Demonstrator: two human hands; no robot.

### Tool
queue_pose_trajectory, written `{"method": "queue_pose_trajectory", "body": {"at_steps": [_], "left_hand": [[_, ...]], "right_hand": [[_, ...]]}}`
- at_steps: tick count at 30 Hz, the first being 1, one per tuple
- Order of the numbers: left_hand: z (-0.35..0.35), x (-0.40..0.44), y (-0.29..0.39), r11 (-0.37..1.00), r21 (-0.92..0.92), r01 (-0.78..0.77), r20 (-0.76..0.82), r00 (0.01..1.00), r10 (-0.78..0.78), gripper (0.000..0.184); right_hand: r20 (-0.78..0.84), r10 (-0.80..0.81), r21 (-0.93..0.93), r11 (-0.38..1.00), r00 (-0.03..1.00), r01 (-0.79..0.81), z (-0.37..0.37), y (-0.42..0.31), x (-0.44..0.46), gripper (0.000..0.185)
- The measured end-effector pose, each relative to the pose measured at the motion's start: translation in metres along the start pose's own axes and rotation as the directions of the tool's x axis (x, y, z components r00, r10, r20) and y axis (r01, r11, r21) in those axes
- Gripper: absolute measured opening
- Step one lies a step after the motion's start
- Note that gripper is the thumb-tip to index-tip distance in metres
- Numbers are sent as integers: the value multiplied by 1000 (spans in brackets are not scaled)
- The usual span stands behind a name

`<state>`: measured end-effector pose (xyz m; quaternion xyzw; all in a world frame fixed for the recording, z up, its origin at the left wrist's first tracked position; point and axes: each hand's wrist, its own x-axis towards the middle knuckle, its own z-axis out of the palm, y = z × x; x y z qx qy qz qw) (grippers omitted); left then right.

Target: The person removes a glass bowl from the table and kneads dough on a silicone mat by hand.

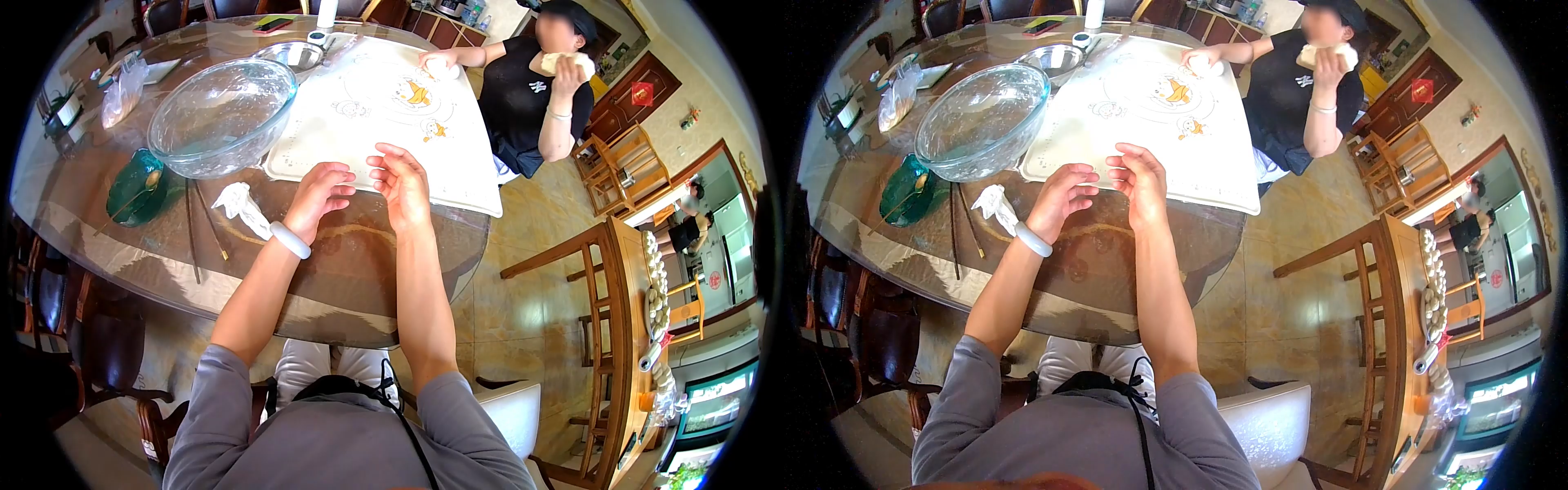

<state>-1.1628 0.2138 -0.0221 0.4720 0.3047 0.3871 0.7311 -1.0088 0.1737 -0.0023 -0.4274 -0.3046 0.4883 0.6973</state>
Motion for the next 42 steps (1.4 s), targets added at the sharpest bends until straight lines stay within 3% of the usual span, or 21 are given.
{"method": "queue_pose_trajectory", "body": {"at_steps": [4,6,9,11,12,15,16,18,19,20,21,23,26,27,28,29,34,37,40,42], "left_hand": [[0,0,0,1000,-4,-5,-14,1000,5,28],[0,0,0,1000,0,-9,-17,1000,9,29],[1,0,1,1000,8,-14,-26,1000,15,29],[1,-1,2,1000,5,-14,-33,999,14,29],[1,-1,2,1000,0,-16,-34,999,16,30],[1,1,1,1000,18,-7,-39,999,8,28],[1,1,0,1000,30,4,-42,999,-3,28],[2,-1,-1,1000,20,-1,-56,998,2,28],[2,-1,-1,1000,15,-5,-63,998,6,28],[2,-1,-1,1000,10,-6,-74,997,7,28],[2,-1,-1,1000,6,-11,-86,996,12,28],[0,0,0,1000,-3,-21,-105,994,21,29],[-3,1,0,999,-13,-39,-114,993,37,29],[-3,-1,3,999,-3,-36,-136,990,36,30],[-1,-1,3,1000,5,-25,-133,991,25,31],[-5,3,-3,1000,-6,-21,-137,990,20,32],[-5,7,-7,1000,20,-13,-223,975,17,38],[-8,12,-12,958,220,-184,-340,906,252,45],[-6,42,-27,895,343,-285,-269,883,384,43],[2,84,-43,514,729,-452,9,758,652,42]], "right_hand": [[-18,-64,-58,996,998,63,3,-8,-5,19],[-109,-283,-279,929,953,244,6,-9,-7,19],[-211,-640,-554,701,739,450,-6,-9,0,22],[-448,-679,-494,730,582,472,-14,-10,11,24],[-488,-655,-528,748,577,403,-24,-9,16,26],[-97,-616,-611,657,782,442,-47,0,43,29],[-83,-500,-733,617,862,287,-28,-9,41,29],[143,-506,-916,257,851,307,-7,-6,64,35],[174,-443,-947,171,880,273,4,-5,75,43],[192,-356,-948,175,915,267,12,1,89,54],[189,-257,-965,131,948,228,18,7,106,72],[267,-185,-963,-22,946,268,29,30,135,89],[350,-97,-934,32,932,355,51,61,171,100],[309,-45,-950,39,950,310,55,68,180,90],[377,-112,-924,23,920,381,52,86,201,75],[444,-328,-895,-112,834,432,46,115,218,61],[365,-176,-887,230,914,399,37,36,132,48],[470,-155,-854,169,869,492,13,3,77,50],[610,-193,-786,-22,769,618,-16,-12,41,52],[569,-197,-809,42,799,586,-32,-9,33,48]]}}
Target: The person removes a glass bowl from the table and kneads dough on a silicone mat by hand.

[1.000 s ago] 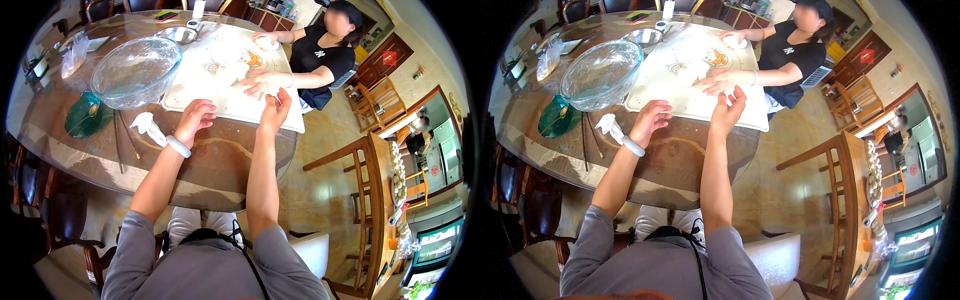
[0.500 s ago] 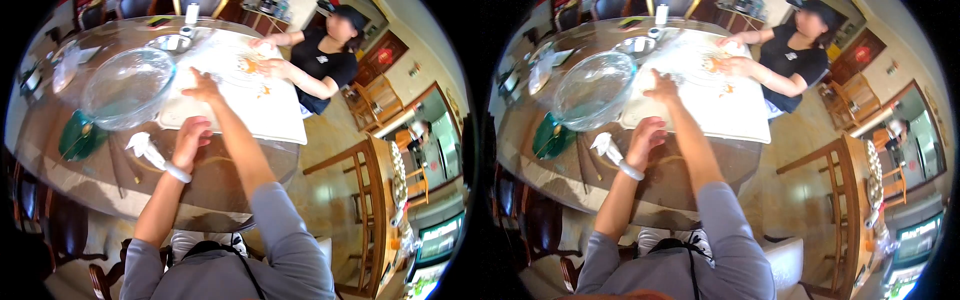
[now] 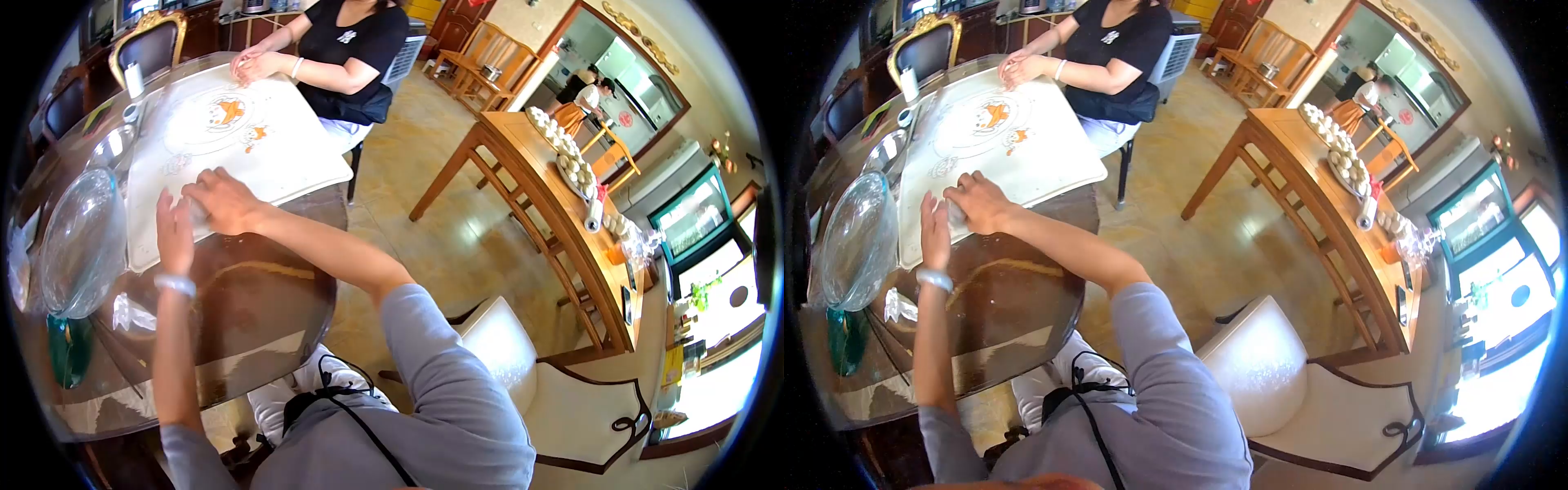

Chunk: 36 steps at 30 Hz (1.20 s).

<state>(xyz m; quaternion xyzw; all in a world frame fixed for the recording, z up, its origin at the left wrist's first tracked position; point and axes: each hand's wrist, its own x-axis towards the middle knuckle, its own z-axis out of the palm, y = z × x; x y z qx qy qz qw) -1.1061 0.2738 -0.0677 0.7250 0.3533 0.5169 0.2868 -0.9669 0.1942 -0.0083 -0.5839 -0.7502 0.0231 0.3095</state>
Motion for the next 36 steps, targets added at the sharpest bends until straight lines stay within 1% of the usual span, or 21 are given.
{"method": "queue_pose_trajectory", "body": {"at_steps": [1,2,4,5,6,7,9,11,12,13,14,15,17,21,22,25,26,29,30,33,36], "left_hand": [[14,10,-2,958,195,-211,47,977,206,42],[22,20,5,969,191,-156,183,976,121,42],[29,38,19,974,223,-40,426,903,-60,43],[30,37,25,953,270,-137,396,918,20,44],[30,29,30,919,323,-226,369,924,98,44],[30,25,37,872,376,-312,344,921,181,44],[37,27,30,790,511,-340,394,909,137,37],[42,36,2,751,564,-344,418,903,100,31],[40,42,-10,741,582,-335,423,903,76,28],[44,48,-9,755,579,-308,423,905,45,26],[50,60,-9,708,670,-222,406,909,-99,24],[52,68,4,652,732,-195,396,902,-174,24],[59,85,8,666,736,-122,364,901,-236,27],[64,98,-4,641,762,-91,314,918,-243,34],[54,94,16,699,715,-33,316,906,-281,38],[24,68,32,899,432,-78,294,954,-58,42],[12,57,50,915,389,-104,346,937,-40,36],[17,18,48,829,494,-261,267,953,141,29],[21,9,48,822,495,-284,261,950,171,22],[31,22,42,798,566,-208,299,954,37,21],[49,47,12,756,635,-160,292,955,-42,23]], "right_hand": [[-6,22,26,999,1000,-22,3,8,-2,46],[92,38,131,990,995,-50,3,17,7,41],[105,226,417,874,969,-249,-3,35,6,41],[141,306,549,767,942,-331,-4,40,5,43],[-9,420,515,780,907,-356,10,44,9,45],[-191,386,434,858,902,-275,29,47,12,41],[-258,407,239,905,876,-351,47,45,16,38],[-109,257,-74,961,960,-266,69,73,40,31],[-167,268,-26,961,949,-276,70,80,45,35],[-42,394,-73,915,918,-396,50,68,54,40],[-77,365,-178,911,928,-373,55,78,64,43],[-87,370,-205,902,925,-380,47,78,73,40],[-108,325,-315,885,940,-342,58,100,92,28],[-43,473,-245,849,880,-468,41,86,100,41],[-68,471,-178,862,880,-475,43,88,98,45],[-63,411,211,896,909,-390,12,59,64,44],[-84,370,345,882,925,-321,9,52,49,40],[-256,278,182,955,926,-236,16,19,9,37],[-401,112,73,993,909,-90,26,21,3,32],[-431,148,24,988,890,-153,31,26,12,26],[-284,255,-63,957,924,-283,34,44,40,24]]}}
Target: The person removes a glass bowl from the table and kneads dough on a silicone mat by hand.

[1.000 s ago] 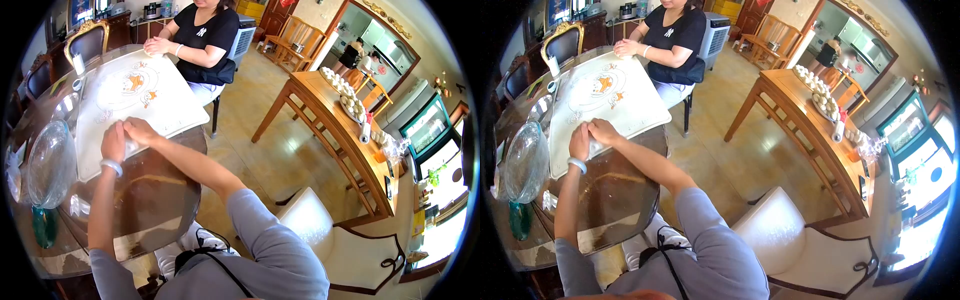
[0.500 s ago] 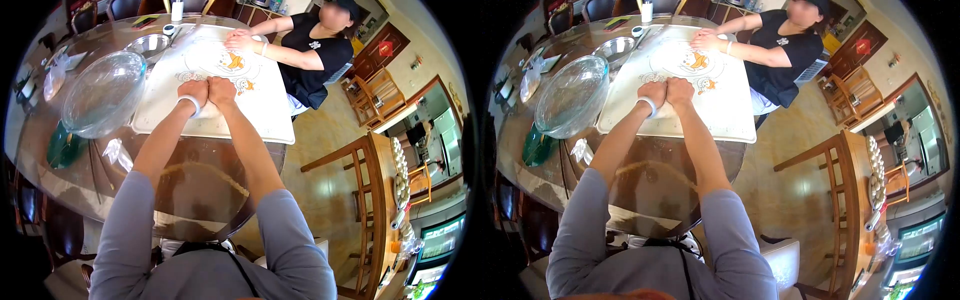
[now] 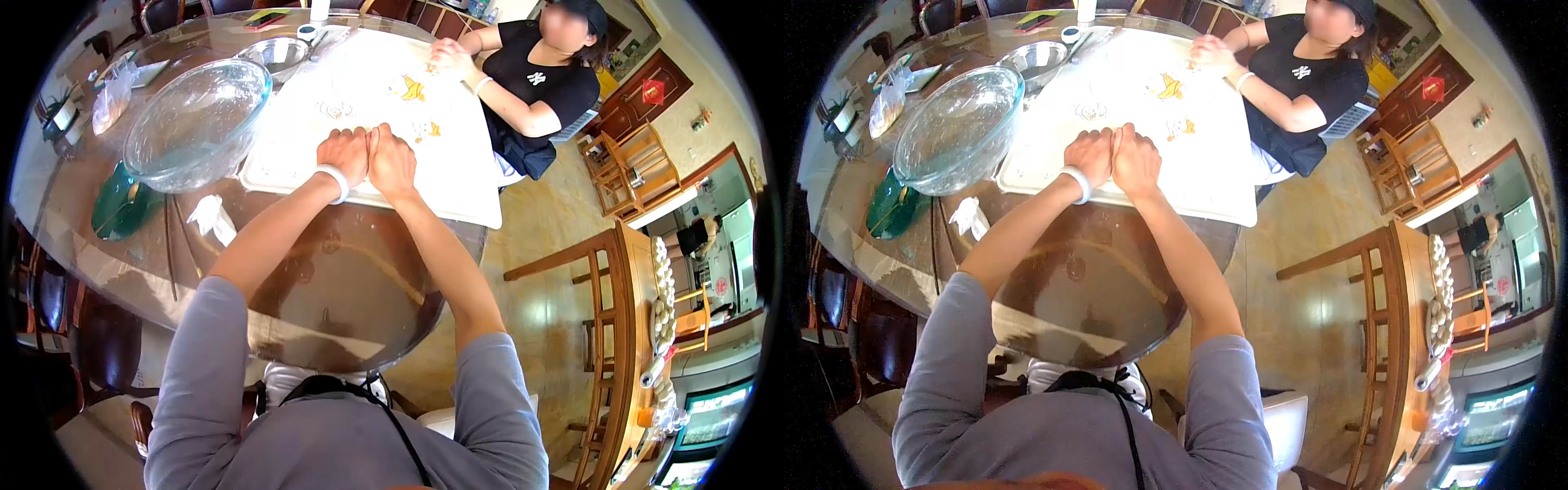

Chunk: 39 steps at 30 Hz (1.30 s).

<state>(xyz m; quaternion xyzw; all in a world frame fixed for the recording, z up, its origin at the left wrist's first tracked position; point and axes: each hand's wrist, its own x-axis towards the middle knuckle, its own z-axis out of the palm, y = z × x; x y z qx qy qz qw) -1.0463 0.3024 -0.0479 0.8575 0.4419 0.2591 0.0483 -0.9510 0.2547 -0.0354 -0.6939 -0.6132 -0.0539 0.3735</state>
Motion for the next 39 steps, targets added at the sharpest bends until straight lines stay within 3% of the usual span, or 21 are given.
{"method": "queue_pose_trajectory", "body": {"at_steps": [2,5,6,8,11,12,15,16,18,19,21,22,23,25,28,31,32,34,35,37,39], "left_hand": [[1,21,-1,993,2,114,106,988,-114,24],[0,49,-5,987,4,163,190,968,-161,24],[1,52,-6,990,69,122,199,971,-134,28],[-7,54,-5,990,31,140,172,974,-144,24],[-42,29,-3,986,-132,98,125,989,-82,22],[-55,13,-1,977,-197,82,123,991,-58,22],[-67,-36,7,974,-127,-186,102,975,199,21],[-55,-50,6,940,37,-338,-48,939,339,18],[-28,-63,2,937,-21,-348,-110,933,343,16],[-26,-64,4,933,-47,-357,-147,926,347,15],[-24,-47,4,973,-35,-228,40,973,229,21],[-28,-36,7,989,-25,-149,153,977,151,23],[-31,-28,10,998,-8,-66,266,962,66,25],[-31,-9,10,993,86,-81,341,939,47,28],[-21,16,8,973,226,-38,386,921,-54,32],[-26,26,8,985,169,17,382,921,-82,32],[-33,24,9,992,118,49,301,950,-83,32],[-46,14,13,996,8,89,142,986,-89,33],[-48,5,11,1000,21,2,103,995,-4,32],[-48,-15,9,986,48,-162,35,986,160,30],[-36,-27,12,983,-85,-166,14,986,167,27]], "right_hand": [[88,50,-68,997,995,-44,10,7,24,27],[188,93,-184,981,978,-58,21,15,56,33],[219,90,-211,977,971,-43,24,19,62,35],[217,97,-217,975,971,-49,21,12,66,37],[164,96,100,989,982,-113,-10,-5,41,35],[184,63,289,950,981,-115,-25,-8,24,27],[10,-235,135,963,972,231,-46,-10,-30,20],[-67,-300,74,949,951,305,-42,-10,-42,18],[-213,-435,-70,900,875,431,-30,-4,-60,16],[-142,-390,-51,921,910,387,-26,0,-60,15],[-4,-293,-28,956,956,292,-20,9,-48,15],[125,-156,-41,986,980,162,-22,7,-37,22],[227,-37,-92,994,973,59,-23,4,-25,25],[397,199,-220,968,896,-117,-18,2,5,32],[397,205,-275,957,895,-97,-4,11,29,39],[345,109,-295,955,932,-3,-6,9,40,39],[234,66,-283,959,970,3,-12,2,39,32],[11,-231,-158,960,973,230,-26,4,33,25],[-105,-355,-117,932,929,343,-33,6,24,21],[-29,-353,-78,933,935,350,-44,12,1,15],[-28,-348,-78,935,937,345,-40,24,-20,16]]}}
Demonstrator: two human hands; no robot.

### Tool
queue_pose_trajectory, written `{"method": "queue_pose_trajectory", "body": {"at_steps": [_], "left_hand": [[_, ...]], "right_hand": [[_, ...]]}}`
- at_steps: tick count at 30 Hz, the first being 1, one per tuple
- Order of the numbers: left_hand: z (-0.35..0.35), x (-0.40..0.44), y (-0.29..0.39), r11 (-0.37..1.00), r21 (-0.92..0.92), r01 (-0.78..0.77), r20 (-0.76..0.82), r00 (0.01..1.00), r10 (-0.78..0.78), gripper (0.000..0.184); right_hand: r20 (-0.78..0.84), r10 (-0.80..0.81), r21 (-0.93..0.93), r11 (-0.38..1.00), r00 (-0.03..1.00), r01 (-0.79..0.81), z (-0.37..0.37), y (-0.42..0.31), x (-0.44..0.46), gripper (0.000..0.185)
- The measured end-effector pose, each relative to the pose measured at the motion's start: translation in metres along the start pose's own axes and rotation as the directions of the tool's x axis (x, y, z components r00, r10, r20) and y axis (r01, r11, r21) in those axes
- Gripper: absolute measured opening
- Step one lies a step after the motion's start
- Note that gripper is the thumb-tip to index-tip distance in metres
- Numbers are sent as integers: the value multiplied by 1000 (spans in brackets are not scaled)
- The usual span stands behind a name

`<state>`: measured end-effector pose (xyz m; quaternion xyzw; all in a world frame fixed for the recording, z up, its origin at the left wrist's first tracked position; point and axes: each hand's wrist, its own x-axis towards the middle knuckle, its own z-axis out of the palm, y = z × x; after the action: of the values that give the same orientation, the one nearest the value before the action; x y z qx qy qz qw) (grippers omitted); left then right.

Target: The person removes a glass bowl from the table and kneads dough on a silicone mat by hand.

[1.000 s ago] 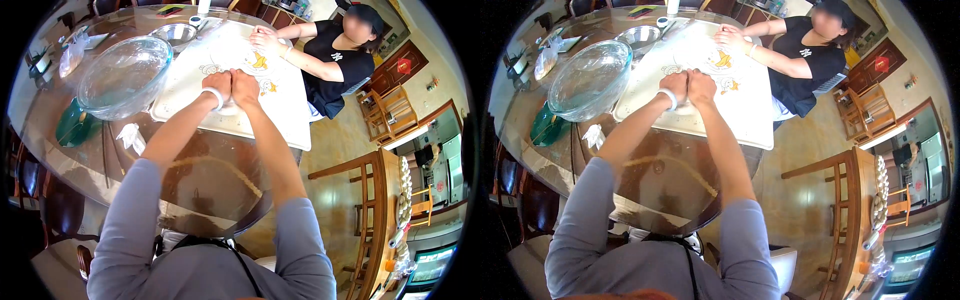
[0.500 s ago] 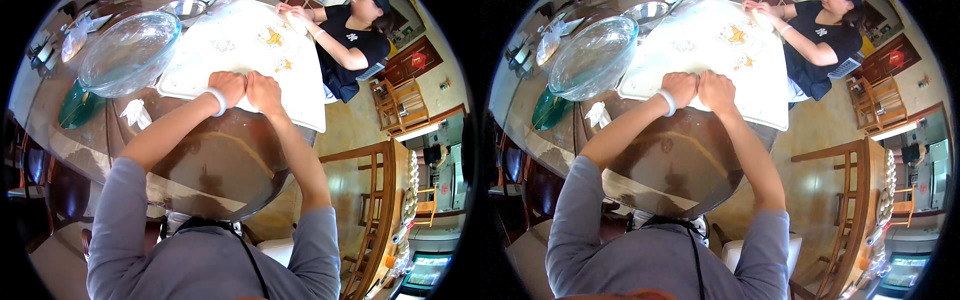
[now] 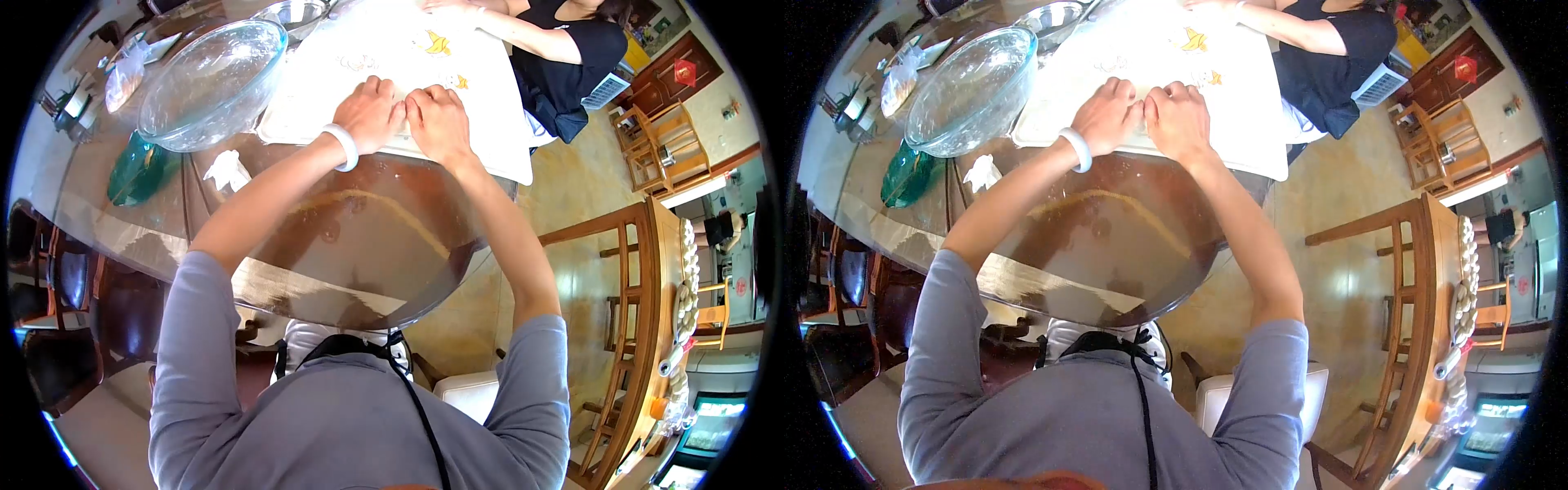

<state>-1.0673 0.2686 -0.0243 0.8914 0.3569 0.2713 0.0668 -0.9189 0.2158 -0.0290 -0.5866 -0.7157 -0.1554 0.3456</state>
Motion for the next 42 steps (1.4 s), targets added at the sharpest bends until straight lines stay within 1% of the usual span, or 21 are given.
{"method": "queue_pose_trajectory", "body": {"at_steps": [1,2,5,6,9,11,15,16,17,19,20,22,23,24,26,28,33,36,39,40,42], "left_hand": [[9,-2,5,997,-73,0,-20,1000,-2,27],[16,-3,8,989,-145,-2,-41,999,-4,27],[28,6,7,998,54,-11,37,999,9,27],[32,9,6,994,104,-24,49,999,19,28],[26,34,13,976,166,142,206,963,-175,32],[35,50,7,969,188,159,196,961,-195,33],[39,63,-5,964,243,112,189,969,-160,34],[33,62,0,960,231,159,207,956,-208,34],[25,53,3,971,198,134,136,977,-163,32],[6,36,8,975,7,222,175,960,-219,30],[4,22,6,993,-24,116,110,988,-112,30],[4,-1,-2,995,-58,-82,-34,996,80,31],[5,-4,2,993,-60,-97,-2,995,98,28],[9,-1,5,989,-141,-44,61,997,53,28],[22,-1,12,999,-19,-25,14,1000,25,27],[34,3,9,998,20,-64,-39,997,65,28],[33,47,8,968,182,170,282,935,-217,32],[31,63,5,963,221,154,291,932,-216,33],[38,63,-8,971,224,77,212,969,-126,31],[36,59,-7,976,183,115,141,980,-142,31],[31,46,-4,980,90,176,5,984,-178,32]], "right_hand": [[-48,-36,8,999,998,37,5,1,-8,17],[-8,28,47,999,1000,-27,10,4,-13,17],[91,150,127,979,984,-161,20,17,-18,21],[121,178,98,977,977,-190,25,23,-15,22],[228,311,-40,950,923,-310,30,27,11,29],[265,366,-134,930,892,-341,33,32,27,31],[405,300,-260,943,864,-206,44,42,47,32],[295,303,-226,944,906,-242,43,36,46,31],[179,309,-190,942,934,-275,38,32,43,30],[52,241,30,970,969,-243,16,23,26,30],[-10,211,146,967,977,-207,10,17,17,30],[54,218,249,942,975,-224,8,14,2,29],[88,212,306,924,973,-229,8,11,-3,29],[157,301,313,888,941,-336,10,6,-7,28],[292,452,301,793,843,-530,9,-3,-5,27],[260,383,248,861,887,-444,15,9,-2,26],[255,340,20,934,905,-356,32,30,24,23],[244,366,-75,930,898,-359,43,41,43,20],[217,349,-132,936,912,-327,52,38,46,20],[186,331,-152,940,925,-306,48,34,52,20],[143,350,15,934,926,-356,36,23,43,20]]}}
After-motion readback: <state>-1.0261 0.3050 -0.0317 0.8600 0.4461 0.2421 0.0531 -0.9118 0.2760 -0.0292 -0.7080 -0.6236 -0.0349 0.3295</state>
